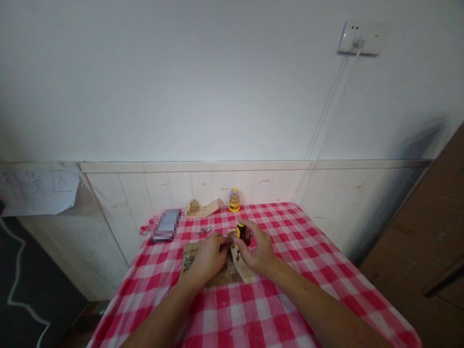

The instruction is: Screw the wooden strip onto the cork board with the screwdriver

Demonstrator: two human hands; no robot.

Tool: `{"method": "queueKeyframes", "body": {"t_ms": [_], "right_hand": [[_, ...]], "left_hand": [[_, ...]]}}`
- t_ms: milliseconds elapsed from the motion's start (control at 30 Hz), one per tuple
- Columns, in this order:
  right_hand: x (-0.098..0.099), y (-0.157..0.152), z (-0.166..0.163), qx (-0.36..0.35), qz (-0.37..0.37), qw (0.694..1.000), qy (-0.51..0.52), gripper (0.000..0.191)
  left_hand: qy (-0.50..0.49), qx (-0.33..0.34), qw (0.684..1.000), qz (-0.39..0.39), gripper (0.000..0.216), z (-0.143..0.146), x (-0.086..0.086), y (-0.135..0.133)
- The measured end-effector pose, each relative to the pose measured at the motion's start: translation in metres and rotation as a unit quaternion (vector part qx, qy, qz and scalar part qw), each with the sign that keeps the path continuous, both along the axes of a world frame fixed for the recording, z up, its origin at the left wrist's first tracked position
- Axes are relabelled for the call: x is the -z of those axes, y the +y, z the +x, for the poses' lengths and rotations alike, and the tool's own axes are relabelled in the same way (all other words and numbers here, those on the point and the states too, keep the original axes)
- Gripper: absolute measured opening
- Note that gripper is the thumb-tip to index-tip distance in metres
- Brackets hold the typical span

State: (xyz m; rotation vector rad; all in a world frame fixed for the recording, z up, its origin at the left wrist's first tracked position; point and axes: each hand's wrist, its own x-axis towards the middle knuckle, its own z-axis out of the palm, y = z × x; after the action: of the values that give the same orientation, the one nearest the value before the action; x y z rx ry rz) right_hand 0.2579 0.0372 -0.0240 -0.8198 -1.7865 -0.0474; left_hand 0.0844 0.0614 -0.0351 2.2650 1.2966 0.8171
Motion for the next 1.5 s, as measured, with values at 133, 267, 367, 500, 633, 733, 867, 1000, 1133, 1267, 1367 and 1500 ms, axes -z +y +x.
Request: {"method": "queueKeyframes", "body": {"t_ms": [133,267,367,500,633,733,867,1000,1133,1267,1367,1500], "right_hand": [[-0.0009,-0.0008,0.0,0.007,0.004,1.0,-0.004,0.045],[-0.0019,-0.0021,0.0014,-0.004,0.01,1.0,-0.014,0.045],[-0.0018,-0.003,0.0023,-0.016,0.007,1.0,-0.014,0.046],[-0.0018,-0.0044,0.0024,-0.014,0.001,1.0,-0.016,0.047],[-0.002,-0.005,0.0015,-0.01,0.003,1.0,-0.017,0.047],[-0.0016,-0.0047,0.0009,-0.011,0.002,1.0,-0.015,0.046],[-0.0011,-0.004,0.0008,0.0,0.001,1.0,-0.016,0.045],[-0.0014,-0.0036,0.0008,0.006,0.004,1.0,-0.016,0.045],[-0.0014,-0.0029,0.0003,0.009,0.008,1.0,-0.013,0.044],[-0.0016,-0.002,-0.0005,0.008,0.008,1.0,-0.011,0.044],[-0.0013,-0.0017,-0.0004,0.008,0.008,1.0,-0.013,0.044],[0.0007,-0.0019,0.0007,-0.001,0.004,1.0,-0.016,0.044]], "left_hand": [[-0.005,-0.012,1.0,0.002,0.027,0.0007,0.0003,0.0009],[-0.051,-0.041,0.998,0.004,0.026,0.0001,0.0012,0.0006],[-0.055,-0.048,0.997,0.0,0.026,-0.0003,0.0011,0.0002],[-0.02,-0.03,0.999,-0.006,0.026,0.0004,-0.0007,-0.0002],[-0.012,-0.034,0.999,-0.009,0.026,0.0012,-0.0013,-0.0003],[-0.018,-0.037,0.999,-0.009,0.027,0.0012,-0.0007,-0.0004],[-0.02,-0.039,0.999,-0.008,0.028,0.0013,-0.001,-0.0011],[-0.02,-0.044,0.999,-0.012,0.028,0.0015,-0.002,-0.0014],[-0.025,-0.044,0.999,-0.021,0.028,0.0015,-0.0025,-0.001],[-0.022,-0.05,0.998,-0.016,0.027,0.0015,-0.0028,-0.0013],[-0.026,-0.049,0.998,-0.02,0.027,0.0015,-0.0028,-0.0015],[-0.036,-0.044,0.998,-0.023,0.027,0.0014,-0.0026,-0.0011]]}}
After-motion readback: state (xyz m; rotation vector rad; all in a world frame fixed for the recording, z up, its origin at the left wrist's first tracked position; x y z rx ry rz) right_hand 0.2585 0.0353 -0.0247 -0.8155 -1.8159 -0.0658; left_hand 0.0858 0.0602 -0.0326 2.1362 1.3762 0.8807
